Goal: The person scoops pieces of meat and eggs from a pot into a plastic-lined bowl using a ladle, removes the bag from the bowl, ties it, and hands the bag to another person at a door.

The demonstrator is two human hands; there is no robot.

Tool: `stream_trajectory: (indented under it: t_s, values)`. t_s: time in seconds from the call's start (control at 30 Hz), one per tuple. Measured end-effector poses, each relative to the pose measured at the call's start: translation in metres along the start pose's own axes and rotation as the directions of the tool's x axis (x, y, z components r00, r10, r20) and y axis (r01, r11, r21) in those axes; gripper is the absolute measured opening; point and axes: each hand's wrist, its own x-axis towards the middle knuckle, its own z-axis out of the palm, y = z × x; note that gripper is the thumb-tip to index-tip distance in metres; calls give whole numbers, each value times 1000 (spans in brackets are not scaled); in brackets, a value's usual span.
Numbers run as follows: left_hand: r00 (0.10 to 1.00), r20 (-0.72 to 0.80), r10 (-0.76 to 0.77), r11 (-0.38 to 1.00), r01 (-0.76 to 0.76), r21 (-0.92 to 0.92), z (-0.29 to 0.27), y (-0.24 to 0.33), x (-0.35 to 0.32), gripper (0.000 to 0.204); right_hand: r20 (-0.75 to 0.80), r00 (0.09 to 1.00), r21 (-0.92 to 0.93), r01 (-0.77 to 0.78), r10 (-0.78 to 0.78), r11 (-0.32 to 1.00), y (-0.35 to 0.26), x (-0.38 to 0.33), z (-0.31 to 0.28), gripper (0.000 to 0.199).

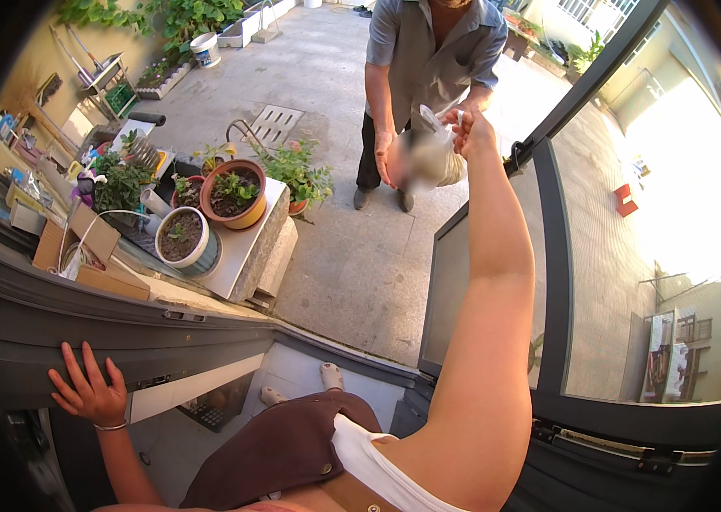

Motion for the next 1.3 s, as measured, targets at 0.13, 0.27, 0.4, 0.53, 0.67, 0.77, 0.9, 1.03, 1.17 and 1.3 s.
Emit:
stream_trajectory:
  t_s: [0.13,0.27,0.4,0.53,0.67,0.77,0.9,1.03,1.17,1.3]
  values:
    - [1000,-19,-4,1000,3,-3,1,0,0,36,-7,999,57,36,-36,998,6,6,0,54]
    - [1000,-19,-4,1000,4,-9,2,0,-1,35,-8,1000,51,29,-29,998,9,10,-1,53]
    - [1000,-11,-6,1000,6,-5,2,0,-2,35,-9,1000,46,19,-18,999,9,10,3,53]
    - [1000,4,5,1000,-5,5,1,0,-2,37,18,1000,47,13,-14,999,10,12,5,53]
    - [1000,6,4,1000,-4,11,1,0,-2,37,53,998,38,19,-21,999,12,20,3,51]
    - [1000,10,-1,1000,1,15,2,0,-2,38,69,997,58,28,-32,998,11,24,2,50]
    - [1000,11,-1,1000,1,26,2,0,-3,38,46,998,90,31,-35,995,10,21,11,51]
    - [1000,11,-1,1000,0,30,3,1,-3,38,57,997,74,40,-44,996,12,29,8,52]
    - [1000,19,1,1000,-1,25,2,0,-4,38,42,999,78,25,-29,997,12,30,13,52]
    - [1000,25,2,1000,-3,20,2,0,-4,39,52,998,98,12,-17,995,11,33,17,52]
